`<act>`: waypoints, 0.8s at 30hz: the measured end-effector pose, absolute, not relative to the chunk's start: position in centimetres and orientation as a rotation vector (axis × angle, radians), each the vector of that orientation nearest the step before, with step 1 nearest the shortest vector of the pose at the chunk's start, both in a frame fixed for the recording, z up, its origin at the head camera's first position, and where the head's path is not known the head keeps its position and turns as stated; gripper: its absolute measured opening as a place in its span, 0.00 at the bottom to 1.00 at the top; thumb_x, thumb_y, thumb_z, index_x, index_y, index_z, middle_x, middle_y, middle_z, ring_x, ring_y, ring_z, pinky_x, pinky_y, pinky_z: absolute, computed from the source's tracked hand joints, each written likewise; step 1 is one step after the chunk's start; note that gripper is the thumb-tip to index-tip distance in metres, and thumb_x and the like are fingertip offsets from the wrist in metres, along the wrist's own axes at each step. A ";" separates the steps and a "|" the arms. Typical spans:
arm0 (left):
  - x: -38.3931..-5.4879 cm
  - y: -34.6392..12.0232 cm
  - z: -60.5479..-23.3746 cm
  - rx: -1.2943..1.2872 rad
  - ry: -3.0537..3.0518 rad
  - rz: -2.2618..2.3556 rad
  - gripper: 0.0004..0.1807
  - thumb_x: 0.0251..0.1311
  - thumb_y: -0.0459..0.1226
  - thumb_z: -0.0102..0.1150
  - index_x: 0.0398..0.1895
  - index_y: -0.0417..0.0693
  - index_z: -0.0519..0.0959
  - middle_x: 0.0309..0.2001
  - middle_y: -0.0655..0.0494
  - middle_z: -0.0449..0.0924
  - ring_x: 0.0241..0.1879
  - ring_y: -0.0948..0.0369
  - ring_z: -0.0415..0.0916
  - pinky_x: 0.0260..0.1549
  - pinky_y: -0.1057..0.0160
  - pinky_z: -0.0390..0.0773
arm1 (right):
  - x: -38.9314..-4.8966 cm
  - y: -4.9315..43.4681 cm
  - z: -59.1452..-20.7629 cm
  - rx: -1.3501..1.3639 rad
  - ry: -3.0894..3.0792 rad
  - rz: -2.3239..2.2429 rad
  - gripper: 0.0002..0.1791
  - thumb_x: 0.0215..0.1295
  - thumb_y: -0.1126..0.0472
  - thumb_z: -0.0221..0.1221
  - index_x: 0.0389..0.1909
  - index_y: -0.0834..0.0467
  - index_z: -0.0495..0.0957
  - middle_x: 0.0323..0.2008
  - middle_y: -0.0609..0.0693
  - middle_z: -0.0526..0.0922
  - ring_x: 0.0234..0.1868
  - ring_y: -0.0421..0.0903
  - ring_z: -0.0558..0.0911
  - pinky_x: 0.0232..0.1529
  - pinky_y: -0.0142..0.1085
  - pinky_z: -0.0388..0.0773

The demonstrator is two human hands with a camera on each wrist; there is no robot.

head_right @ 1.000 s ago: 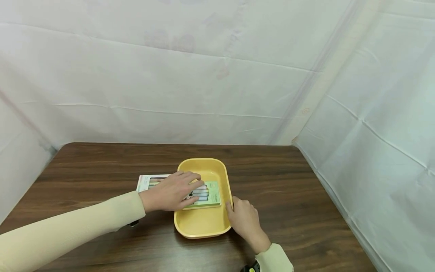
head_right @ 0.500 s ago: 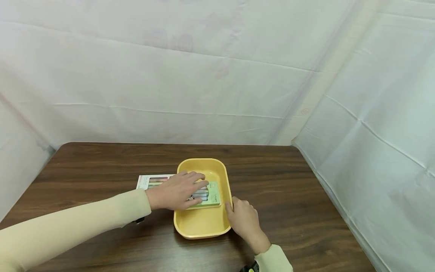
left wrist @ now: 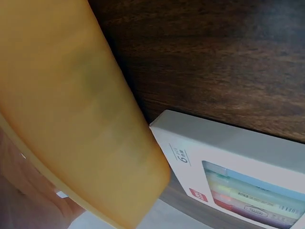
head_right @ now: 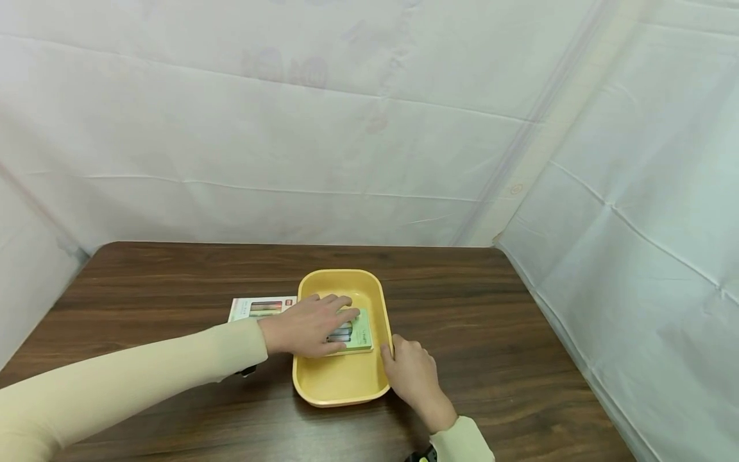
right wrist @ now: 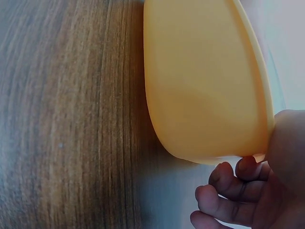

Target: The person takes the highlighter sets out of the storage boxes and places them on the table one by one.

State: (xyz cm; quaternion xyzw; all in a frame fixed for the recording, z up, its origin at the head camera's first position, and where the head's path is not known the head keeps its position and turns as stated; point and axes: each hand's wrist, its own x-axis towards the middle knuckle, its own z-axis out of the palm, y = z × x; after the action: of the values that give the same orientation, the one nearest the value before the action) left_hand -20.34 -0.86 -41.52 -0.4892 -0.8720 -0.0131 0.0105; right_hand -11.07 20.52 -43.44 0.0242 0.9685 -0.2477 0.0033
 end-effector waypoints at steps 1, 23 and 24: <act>-20.3 -0.8 -41.5 -1.525 -2.729 -0.036 0.32 0.63 0.58 0.50 0.67 0.55 0.65 0.61 0.52 0.69 0.56 0.56 0.72 0.47 0.51 0.74 | -11.1 20.5 -43.4 0.075 3.037 -0.776 0.14 0.70 0.55 0.52 0.24 0.55 0.71 0.14 0.45 0.69 0.13 0.40 0.69 0.15 0.34 0.63; -20.3 -0.1 -41.7 -1.541 -2.814 0.122 0.36 0.62 0.63 0.47 0.68 0.58 0.62 0.62 0.53 0.67 0.54 0.57 0.71 0.47 0.52 0.74 | -10.9 20.5 -43.4 0.074 3.031 -0.792 0.13 0.70 0.55 0.52 0.25 0.55 0.71 0.14 0.45 0.69 0.14 0.39 0.70 0.15 0.35 0.63; -20.3 -0.1 -41.7 -1.543 -2.814 0.122 0.35 0.62 0.63 0.47 0.68 0.58 0.62 0.62 0.53 0.67 0.54 0.57 0.71 0.47 0.53 0.74 | -10.9 20.5 -43.5 0.074 3.032 -0.791 0.13 0.70 0.55 0.52 0.25 0.55 0.71 0.14 0.45 0.69 0.14 0.39 0.70 0.15 0.35 0.63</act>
State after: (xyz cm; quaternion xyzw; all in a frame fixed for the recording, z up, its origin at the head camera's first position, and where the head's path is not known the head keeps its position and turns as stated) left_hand -20.27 -0.06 -41.67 -0.4803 -0.8756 0.0379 -0.0349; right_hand -10.93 20.47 -43.45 0.0237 0.9673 -0.2523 0.0034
